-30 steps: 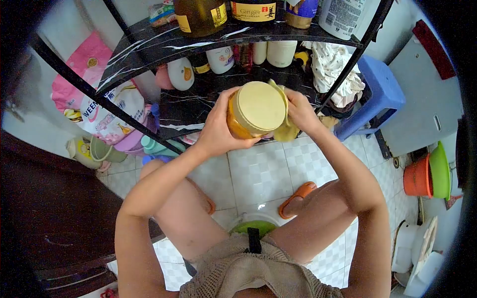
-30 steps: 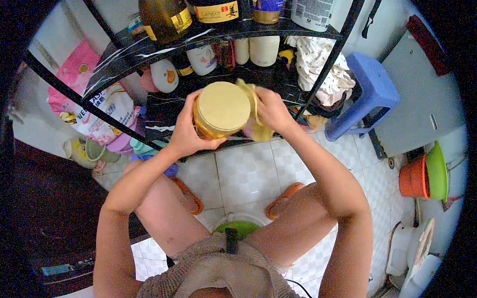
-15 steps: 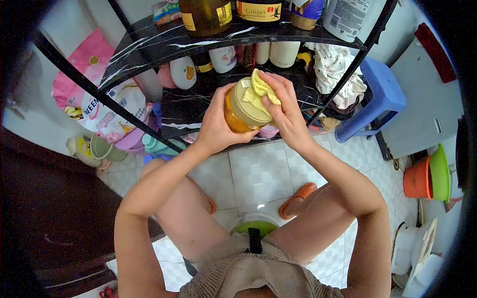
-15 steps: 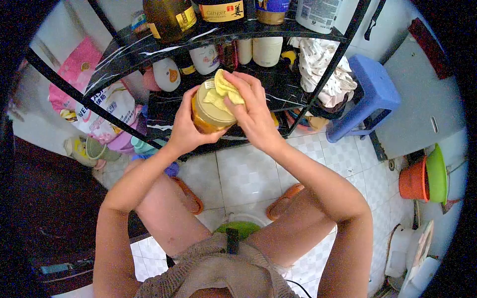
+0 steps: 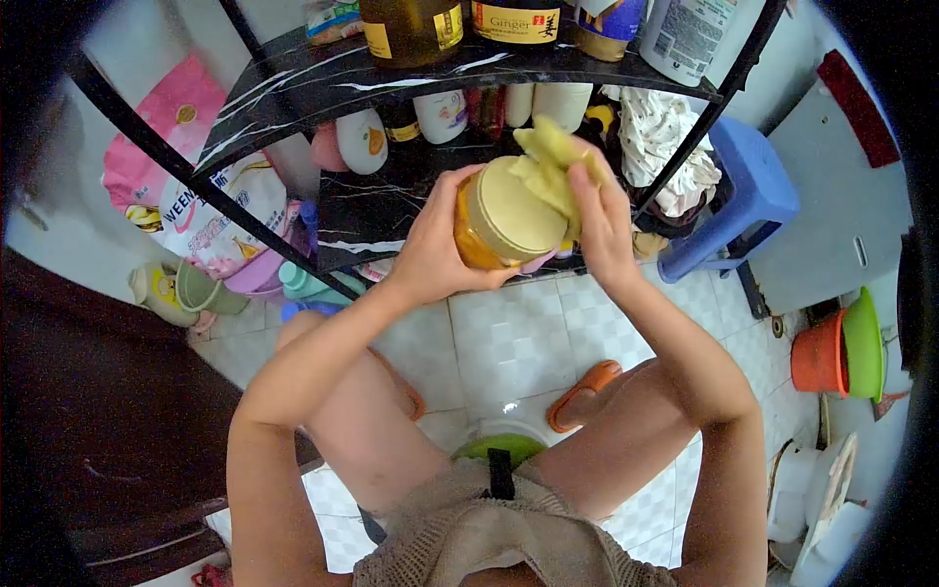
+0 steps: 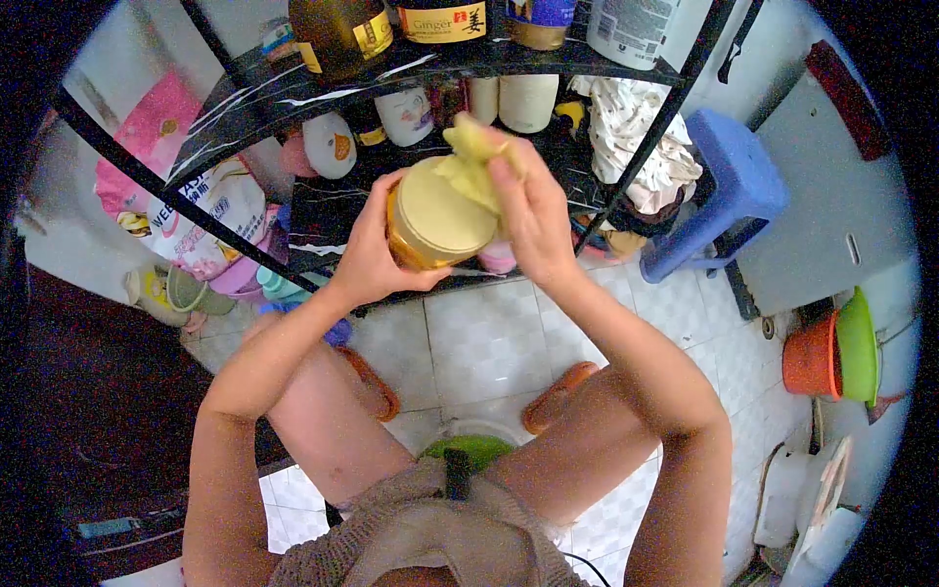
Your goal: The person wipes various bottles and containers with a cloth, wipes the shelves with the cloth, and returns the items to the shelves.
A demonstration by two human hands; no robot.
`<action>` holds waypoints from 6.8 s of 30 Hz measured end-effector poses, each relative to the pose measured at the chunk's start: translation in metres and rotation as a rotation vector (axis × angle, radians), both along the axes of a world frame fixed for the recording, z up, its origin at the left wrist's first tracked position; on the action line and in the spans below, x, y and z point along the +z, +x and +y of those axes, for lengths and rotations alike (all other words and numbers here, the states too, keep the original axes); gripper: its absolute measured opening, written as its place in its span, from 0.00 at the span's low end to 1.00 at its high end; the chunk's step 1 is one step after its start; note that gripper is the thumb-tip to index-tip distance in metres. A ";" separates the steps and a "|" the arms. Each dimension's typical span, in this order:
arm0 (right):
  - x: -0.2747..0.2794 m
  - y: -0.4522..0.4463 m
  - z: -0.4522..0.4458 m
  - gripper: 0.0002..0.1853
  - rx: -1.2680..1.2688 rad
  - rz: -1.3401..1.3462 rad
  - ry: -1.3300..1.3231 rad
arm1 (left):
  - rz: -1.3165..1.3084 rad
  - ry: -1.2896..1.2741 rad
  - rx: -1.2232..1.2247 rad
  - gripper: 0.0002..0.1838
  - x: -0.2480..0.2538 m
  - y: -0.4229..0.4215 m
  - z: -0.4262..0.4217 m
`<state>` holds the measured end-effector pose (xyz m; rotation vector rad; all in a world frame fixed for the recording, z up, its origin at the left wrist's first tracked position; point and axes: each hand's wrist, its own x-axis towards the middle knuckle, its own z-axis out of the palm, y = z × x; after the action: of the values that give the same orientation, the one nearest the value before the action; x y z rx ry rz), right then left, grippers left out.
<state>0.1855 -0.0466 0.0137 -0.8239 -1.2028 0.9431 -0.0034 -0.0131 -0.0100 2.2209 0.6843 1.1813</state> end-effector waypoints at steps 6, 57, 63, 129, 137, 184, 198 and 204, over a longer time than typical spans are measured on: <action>-0.003 -0.006 0.000 0.21 -0.096 -0.885 0.427 | 0.089 -0.081 -0.014 0.47 -0.006 -0.004 -0.004; -0.023 -0.033 -0.009 0.20 0.307 0.059 -0.570 | -0.080 0.263 0.645 0.56 0.133 -0.017 0.085; -0.022 -0.030 -0.008 0.23 0.325 0.065 -0.554 | -0.122 0.010 0.360 0.44 0.129 -0.018 0.097; -0.011 0.018 -0.013 0.17 -0.060 0.284 -0.358 | 0.322 -0.394 -0.103 0.48 -0.033 0.026 -0.041; 0.027 0.048 -0.003 0.15 -0.182 0.396 -0.089 | 0.377 -0.533 -0.062 0.51 -0.038 0.018 -0.034; -0.022 0.079 0.029 0.14 -0.097 0.509 -0.359 | 0.350 -0.482 0.012 0.45 -0.028 0.021 -0.043; 0.007 0.116 0.037 0.20 -0.408 0.702 -0.173 | 0.305 -0.488 0.038 0.43 -0.033 0.019 -0.041; 0.027 0.113 0.024 0.21 -0.357 0.701 -0.071 | 0.273 -0.542 0.090 0.43 -0.038 0.019 -0.037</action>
<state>0.2983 -0.0228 0.0404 -0.6499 -0.4025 0.8723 0.0156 -0.0505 -0.0479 1.9078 1.0788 0.6282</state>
